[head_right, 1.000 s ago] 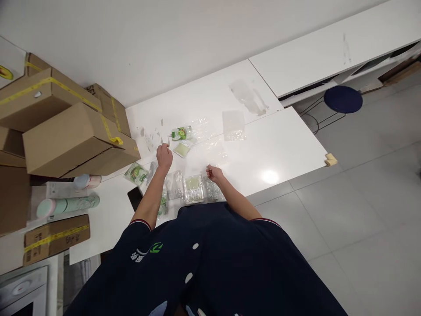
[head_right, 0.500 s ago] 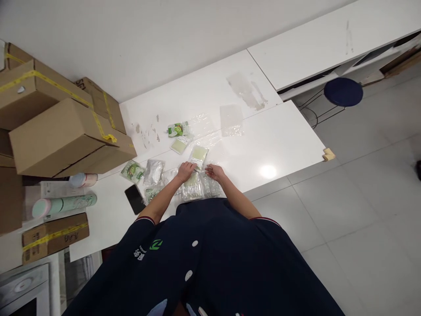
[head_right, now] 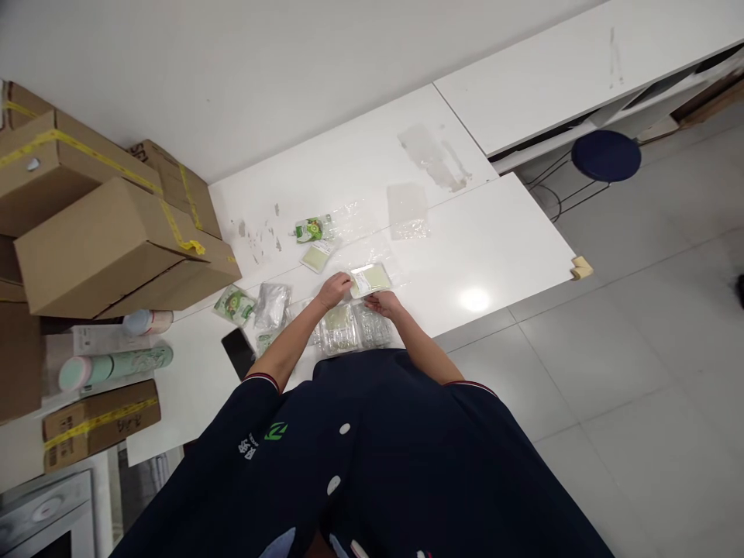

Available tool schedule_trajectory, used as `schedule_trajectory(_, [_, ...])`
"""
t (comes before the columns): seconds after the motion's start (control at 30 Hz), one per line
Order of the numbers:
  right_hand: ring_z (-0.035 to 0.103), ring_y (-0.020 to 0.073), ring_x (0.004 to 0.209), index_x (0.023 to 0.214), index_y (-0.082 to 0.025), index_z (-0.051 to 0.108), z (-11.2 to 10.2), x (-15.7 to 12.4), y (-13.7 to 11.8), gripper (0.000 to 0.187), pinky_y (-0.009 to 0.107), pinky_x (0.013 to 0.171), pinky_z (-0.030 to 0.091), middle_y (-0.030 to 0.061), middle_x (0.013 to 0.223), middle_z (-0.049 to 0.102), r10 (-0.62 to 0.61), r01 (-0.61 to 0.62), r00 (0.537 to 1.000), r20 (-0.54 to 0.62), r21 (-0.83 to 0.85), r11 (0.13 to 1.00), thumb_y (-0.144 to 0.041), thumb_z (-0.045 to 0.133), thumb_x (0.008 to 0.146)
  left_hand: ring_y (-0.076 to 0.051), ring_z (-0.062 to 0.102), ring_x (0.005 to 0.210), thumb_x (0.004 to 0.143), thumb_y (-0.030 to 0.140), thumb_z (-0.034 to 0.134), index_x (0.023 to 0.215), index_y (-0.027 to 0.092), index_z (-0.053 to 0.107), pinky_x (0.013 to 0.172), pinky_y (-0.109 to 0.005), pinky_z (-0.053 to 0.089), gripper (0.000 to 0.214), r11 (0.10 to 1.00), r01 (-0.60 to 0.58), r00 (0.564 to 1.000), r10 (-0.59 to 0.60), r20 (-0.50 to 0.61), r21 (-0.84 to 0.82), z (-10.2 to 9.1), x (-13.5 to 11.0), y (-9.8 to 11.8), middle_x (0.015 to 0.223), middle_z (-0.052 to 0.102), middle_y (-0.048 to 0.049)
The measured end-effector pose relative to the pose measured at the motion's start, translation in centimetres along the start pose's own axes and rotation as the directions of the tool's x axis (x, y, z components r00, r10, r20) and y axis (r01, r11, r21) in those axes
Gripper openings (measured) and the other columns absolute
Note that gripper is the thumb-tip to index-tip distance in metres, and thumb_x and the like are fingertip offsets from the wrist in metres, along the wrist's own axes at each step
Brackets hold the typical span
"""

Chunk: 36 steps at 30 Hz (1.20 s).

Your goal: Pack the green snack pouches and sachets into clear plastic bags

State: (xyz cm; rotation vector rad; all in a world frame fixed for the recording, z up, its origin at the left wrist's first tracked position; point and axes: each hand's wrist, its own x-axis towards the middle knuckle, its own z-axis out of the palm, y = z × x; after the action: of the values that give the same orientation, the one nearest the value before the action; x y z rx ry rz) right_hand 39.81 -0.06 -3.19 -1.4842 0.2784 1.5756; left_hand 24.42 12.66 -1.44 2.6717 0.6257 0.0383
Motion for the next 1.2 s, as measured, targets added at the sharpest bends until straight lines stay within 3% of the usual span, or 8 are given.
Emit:
schedule_trajectory(0.1, [0.068, 0.0149, 0.061, 0.088, -0.008, 0.063, -0.6, -0.7, -0.4, 0.013, 0.02, 0.053, 0.056, 0.0097, 0.07, 0.071, 0.085, -0.088, 0.993, 0.081, 0.04, 0.995, -0.001, 0.052, 0.087, -0.023, 0.054, 0.108, 0.093, 0.013, 0.044, 0.1, 0.017, 0.069, 0.097, -0.04, 0.043, 0.027, 0.998, -0.001, 0.994, -0.005, 0.111, 0.057, 1.6, -0.7, -0.7, 0.105, 0.065, -0.0121])
schedule_trajectory(0.23, [0.069, 0.0158, 0.069, 0.092, -0.008, 0.064, -1.0, -1.2, -0.6, 0.01, 0.021, 0.059, 0.058, 0.0115, 0.077, 0.071, 0.13, -0.147, 0.975, 0.179, 0.085, 0.985, -0.015, 0.057, 0.092, -0.02, 0.053, 0.111, 0.092, 0.011, 0.044, 0.106, 0.018, 0.068, 0.098, -0.037, 0.044, 0.029, 1.0, 0.005, 0.995, -0.008, 0.102, 0.028, 2.6, -0.9, -1.1, 0.112, 0.065, -0.0107])
schedule_trajectory(0.33, [0.067, 0.014, 0.065, 0.09, -0.01, 0.063, -0.3, -0.8, -0.5, 0.015, 0.019, 0.055, 0.057, 0.0092, 0.073, 0.069, 0.107, -0.117, 0.99, 0.087, 0.112, 0.987, -0.025, 0.059, 0.092, -0.018, 0.055, 0.109, 0.091, 0.009, 0.046, 0.104, 0.019, 0.069, 0.097, -0.035, 0.045, 0.028, 1.0, 0.007, 0.996, -0.006, 0.089, -0.008, 2.7, -0.3, -1.0, 0.111, 0.065, -0.0096])
schedule_trajectory(0.47, [0.064, 0.012, 0.058, 0.087, -0.012, 0.06, 0.8, -0.5, -0.2, 0.012, 0.017, 0.05, 0.054, 0.0062, 0.066, 0.066, 0.087, -0.083, 0.996, -0.027, 0.123, 0.989, -0.02, 0.054, 0.094, -0.019, 0.055, 0.112, 0.086, 0.004, 0.043, 0.107, 0.017, 0.068, 0.101, -0.038, 0.044, 0.036, 0.999, 0.033, 0.998, -0.032, 0.057, -0.013, 2.6, -0.5, -0.4, 0.114, 0.065, -0.0106])
schedule_trajectory(0.67, [0.063, 0.0121, 0.054, 0.083, -0.013, 0.057, 1.2, -1.4, -0.3, 0.014, 0.017, 0.044, 0.049, 0.006, 0.064, 0.065, 0.069, -0.065, 0.997, -0.044, 0.091, 0.994, -0.019, 0.052, 0.095, -0.034, 0.035, 0.136, 0.075, 0.017, 0.061, 0.139, 0.007, 0.045, 0.113, -0.05, 0.029, 0.067, 0.99, 0.138, 0.988, -0.137, -0.073, 0.013, 3.3, -3.5, 3.0, 0.143, 0.044, -0.0215])
schedule_trajectory(0.8, [0.062, 0.013, 0.052, 0.081, -0.013, 0.056, 1.8, -2.1, -0.2, 0.016, 0.02, 0.044, 0.049, 0.0063, 0.066, 0.067, 0.028, -0.026, 0.999, -0.017, 0.059, 0.998, -0.019, 0.052, 0.094, -0.036, 0.027, 0.142, 0.083, 0.02, 0.056, 0.138, 0.016, 0.049, 0.115, -0.057, 0.021, 0.056, 0.962, 0.271, 0.953, -0.264, -0.149, 0.032, 4.2, -3.4, 4.2, 0.148, 0.041, -0.0164])
schedule_trajectory(1.0, [0.063, 0.0141, 0.053, 0.081, -0.013, 0.062, 1.0, -4.6, 0.4, 0.019, 0.024, 0.046, 0.049, 0.0097, 0.076, 0.071, -0.152, 0.152, 0.988, 0.011, -0.15, 0.977, -0.027, 0.057, 0.092, -0.025, 0.047, 0.131, 0.088, 0.012, 0.045, 0.127, 0.019, 0.06, 0.113, -0.047, 0.032, 0.042, 0.961, 0.226, 0.969, -0.239, -0.063, -0.161, 4.2, -3.2, 3.9, 0.133, 0.06, -0.0101])
schedule_trajectory(1.2, [0.06, 0.01, 0.051, 0.078, -0.015, 0.065, -0.6, -5.6, -0.5, 0.016, 0.02, 0.045, 0.047, 0.0057, 0.077, 0.07, -0.317, 0.317, 0.947, 0.054, -0.316, 0.894, -0.029, 0.068, 0.084, -0.02, 0.061, 0.111, 0.093, 0.036, 0.046, 0.115, 0.019, 0.067, 0.099, -0.033, 0.045, 0.035, 0.806, 0.265, 0.955, -0.294, 0.032, -0.53, 3.2, -3.2, 2.9, 0.119, 0.068, -0.0053])
